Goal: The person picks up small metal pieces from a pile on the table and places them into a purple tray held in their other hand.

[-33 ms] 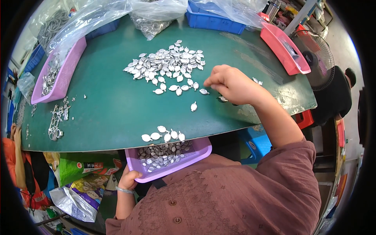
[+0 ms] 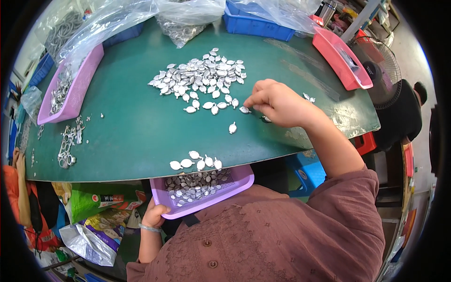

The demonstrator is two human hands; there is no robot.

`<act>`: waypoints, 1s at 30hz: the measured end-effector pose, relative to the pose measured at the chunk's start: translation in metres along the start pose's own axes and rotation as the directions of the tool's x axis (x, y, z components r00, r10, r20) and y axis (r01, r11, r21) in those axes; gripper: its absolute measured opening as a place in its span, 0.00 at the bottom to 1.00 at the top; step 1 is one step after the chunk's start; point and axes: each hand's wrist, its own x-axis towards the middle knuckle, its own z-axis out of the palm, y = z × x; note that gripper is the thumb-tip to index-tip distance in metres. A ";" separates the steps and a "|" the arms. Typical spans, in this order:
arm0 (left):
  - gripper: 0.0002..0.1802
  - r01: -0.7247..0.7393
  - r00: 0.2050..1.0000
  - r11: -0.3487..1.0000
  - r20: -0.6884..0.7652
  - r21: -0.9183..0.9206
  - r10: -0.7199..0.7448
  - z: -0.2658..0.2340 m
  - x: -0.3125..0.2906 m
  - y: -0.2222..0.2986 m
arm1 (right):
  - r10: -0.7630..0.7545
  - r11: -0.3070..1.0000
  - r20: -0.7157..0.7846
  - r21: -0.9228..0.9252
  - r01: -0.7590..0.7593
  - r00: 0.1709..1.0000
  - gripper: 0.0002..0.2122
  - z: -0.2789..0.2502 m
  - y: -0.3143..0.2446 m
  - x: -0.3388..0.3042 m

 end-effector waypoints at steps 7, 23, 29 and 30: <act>0.39 -0.007 0.999 0.999 -0.036 0.046 0.008 -0.006 0.001 -0.005 | -0.062 0.998 -0.057 -0.013 0.061 0.996 0.10 0.003 -0.007 -0.002; 0.39 -0.027 1.000 0.999 -0.014 0.024 0.028 -0.004 0.001 -0.004 | -0.143 0.990 -0.183 -0.027 0.140 0.973 0.07 0.019 -0.004 0.009; 0.38 -0.016 0.999 1.000 -0.029 0.026 0.017 -0.001 -0.001 -0.001 | -0.113 0.993 -0.130 -0.058 0.106 0.985 0.09 0.017 -0.004 0.006; 0.38 -0.013 0.999 0.999 -0.047 0.031 0.014 0.000 -0.002 0.000 | -0.116 0.993 -0.124 -0.052 0.110 0.986 0.10 0.017 -0.004 0.006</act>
